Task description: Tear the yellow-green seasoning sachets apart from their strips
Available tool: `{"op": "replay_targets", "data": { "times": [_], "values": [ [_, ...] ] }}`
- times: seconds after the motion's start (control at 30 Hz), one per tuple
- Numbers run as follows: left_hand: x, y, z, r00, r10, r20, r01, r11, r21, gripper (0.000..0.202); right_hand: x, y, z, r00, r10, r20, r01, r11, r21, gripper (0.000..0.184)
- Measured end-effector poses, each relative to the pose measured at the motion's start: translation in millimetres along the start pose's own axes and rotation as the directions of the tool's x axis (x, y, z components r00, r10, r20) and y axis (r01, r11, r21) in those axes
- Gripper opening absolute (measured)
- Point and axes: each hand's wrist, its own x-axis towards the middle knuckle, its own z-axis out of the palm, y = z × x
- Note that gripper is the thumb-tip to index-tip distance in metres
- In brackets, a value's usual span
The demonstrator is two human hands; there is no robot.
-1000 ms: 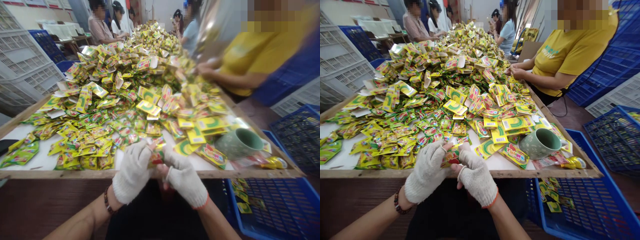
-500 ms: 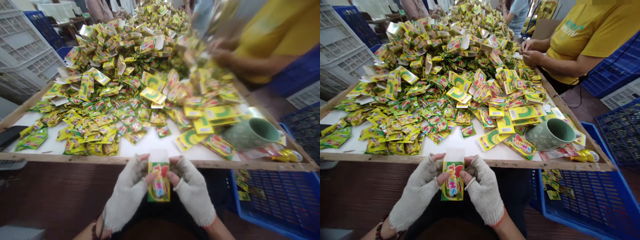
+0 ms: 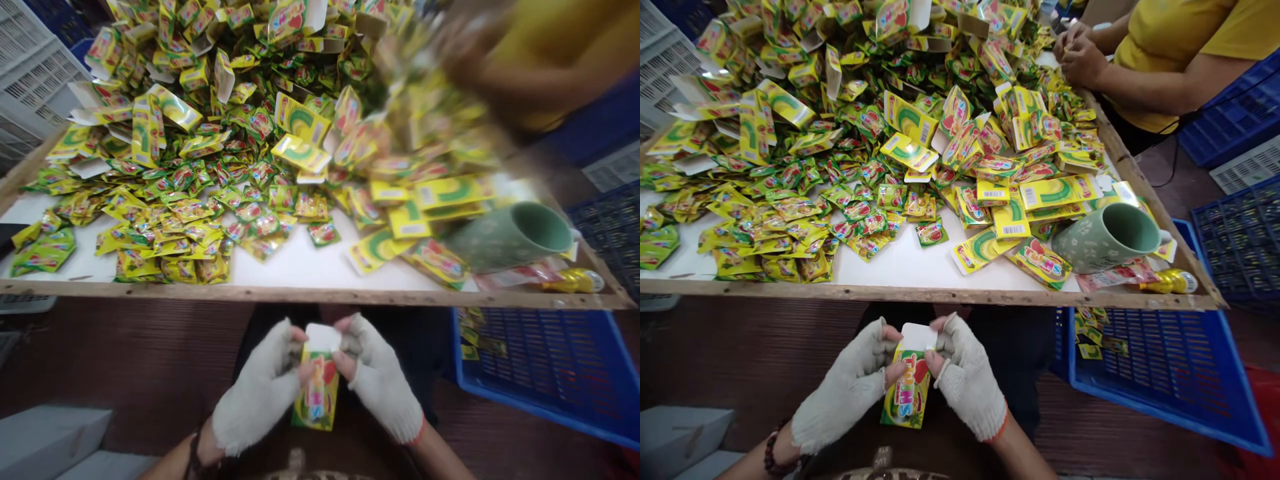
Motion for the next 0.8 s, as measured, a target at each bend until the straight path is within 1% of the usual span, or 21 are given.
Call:
{"op": "replay_targets", "data": {
  "times": [0.03, 0.07, 0.13, 0.2, 0.23, 0.3, 0.43, 0.5, 0.53, 0.6, 0.7, 0.73, 0.8],
  "values": [
    [0.7, -1.4, 0.9, 1.0, -0.012, -0.015, 0.011, 1.0, -0.026, 0.028, -0.2, 0.4, -0.5, 1.0, 0.014, 0.015, -0.015, 1.0, 0.005, 0.024],
    [1.4, -2.2, 1.4, 0.999, -0.023, -0.026, 0.022, 0.999, -0.031, 0.035, -0.4, 0.2, -1.4, 0.999, 0.017, 0.03, -0.016, 0.999, -0.038, 0.025],
    [2.2, -2.8, 1.0, 0.998, -0.04, -0.05, 0.041, 0.999, 0.011, 0.046, -1.5, -1.7, -4.2, 0.999, -0.016, 0.047, 0.026, 0.977, -0.21, 0.022],
    [1.6, -2.3, 0.0, 0.997, -0.056, -0.058, 0.06, 0.995, 0.078, 0.051, -2.8, -5.5, -7.1, 0.997, -0.056, 0.052, 0.07, 0.94, -0.333, 0.024],
    [0.8, -1.7, -0.4, 0.997, -0.065, -0.053, 0.07, 0.991, 0.112, 0.051, -3.4, -7.9, -8.2, 0.997, -0.062, 0.052, 0.077, 0.934, -0.349, 0.027],
    [-1.7, 0.3, -0.9, 0.996, -0.078, -0.036, 0.083, 0.98, 0.178, 0.048, -4.0, -12.9, -9.1, 0.998, -0.029, 0.061, 0.049, 0.937, -0.347, 0.03],
    [-6.1, 3.7, -1.3, 0.996, -0.092, 0.016, 0.085, 0.963, 0.255, 0.049, -4.0, -19.8, -7.8, 0.995, 0.077, 0.062, -0.048, 0.921, -0.386, 0.02],
    [-7.4, 2.1, -2.3, 0.997, -0.076, 0.035, 0.063, 0.96, 0.274, 0.049, -4.3, -21.7, -7.8, 0.995, 0.077, 0.058, -0.045, 0.901, -0.431, 0.018],
    [-7.8, 0.2, -3.0, 0.998, -0.059, 0.036, 0.046, 0.956, 0.288, 0.048, -4.6, -22.8, -8.4, 0.995, 0.063, 0.077, -0.021, 0.889, -0.458, 0.018],
    [-8.4, -5.1, -4.8, 0.999, -0.022, 0.029, 0.011, 0.947, 0.321, 0.048, -5.9, -25.9, -10.9, 0.985, 0.024, 0.17, 0.069, 0.852, -0.519, 0.021],
    [-8.9, -11.5, -6.7, 0.999, 0.031, 0.013, -0.033, 0.925, 0.378, 0.048, -8.9, -32.2, -16.0, 0.941, 0.015, 0.337, 0.193, 0.795, -0.576, 0.023],
    [-8.9, -12.2, -7.0, 0.999, 0.047, 0.014, -0.048, 0.914, 0.403, 0.044, -10.0, -33.8, -17.4, 0.928, 0.023, 0.371, 0.213, 0.784, -0.583, 0.021],
    [-8.4, -11.0, -7.1, 0.997, 0.065, 0.045, -0.078, 0.892, 0.446, 0.029, -11.8, -34.7, -19.1, 0.914, 0.051, 0.403, 0.22, 0.772, -0.597, 0.017]
  ]
}}
